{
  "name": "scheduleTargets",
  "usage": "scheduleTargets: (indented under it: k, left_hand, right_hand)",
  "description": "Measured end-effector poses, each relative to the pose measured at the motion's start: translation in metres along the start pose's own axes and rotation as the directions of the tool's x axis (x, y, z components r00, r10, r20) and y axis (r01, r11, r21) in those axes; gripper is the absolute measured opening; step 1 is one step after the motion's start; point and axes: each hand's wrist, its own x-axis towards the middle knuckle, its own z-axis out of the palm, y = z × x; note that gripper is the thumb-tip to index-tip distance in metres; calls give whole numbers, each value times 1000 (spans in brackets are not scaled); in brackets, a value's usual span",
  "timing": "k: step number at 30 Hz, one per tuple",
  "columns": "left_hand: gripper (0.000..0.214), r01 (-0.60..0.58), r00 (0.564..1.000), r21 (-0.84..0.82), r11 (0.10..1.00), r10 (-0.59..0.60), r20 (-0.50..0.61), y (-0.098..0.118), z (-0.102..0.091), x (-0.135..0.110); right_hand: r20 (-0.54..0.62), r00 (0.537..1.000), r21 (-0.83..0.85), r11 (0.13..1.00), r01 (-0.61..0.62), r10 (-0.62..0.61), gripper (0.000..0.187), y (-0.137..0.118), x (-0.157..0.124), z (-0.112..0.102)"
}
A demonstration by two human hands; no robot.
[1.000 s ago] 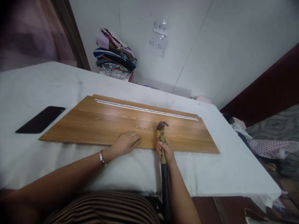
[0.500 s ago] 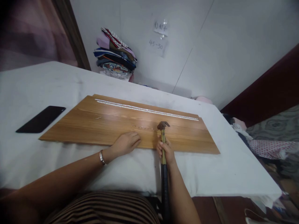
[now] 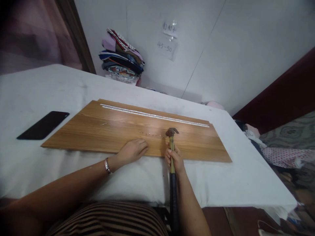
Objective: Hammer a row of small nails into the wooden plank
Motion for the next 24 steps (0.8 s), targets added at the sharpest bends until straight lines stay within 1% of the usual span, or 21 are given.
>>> scheduleTargets:
  k: [6,13,16,24]
  left_hand:
    - [24,-5,1000,6,1000,5,-4,0,-2,0]
    - [22,-3,1000,-6,1000,3,-9,0,0,0]
    - [22,-1,1000,-29,1000,1,-15,0,0,0]
    - [24,3,1000,-8,1000,-3,8,0,-1,0]
  right_hand:
    - [4,999,-8,999,-42,42,31,-1,1,3]
    - [8,1000,-22,1000,-22,22,31,0,1,-2]
    - [15,999,-24,999,-46,47,32,1,2,-4]
    - [-8,1000,-6,1000,-25,25,31,-1,0,0]
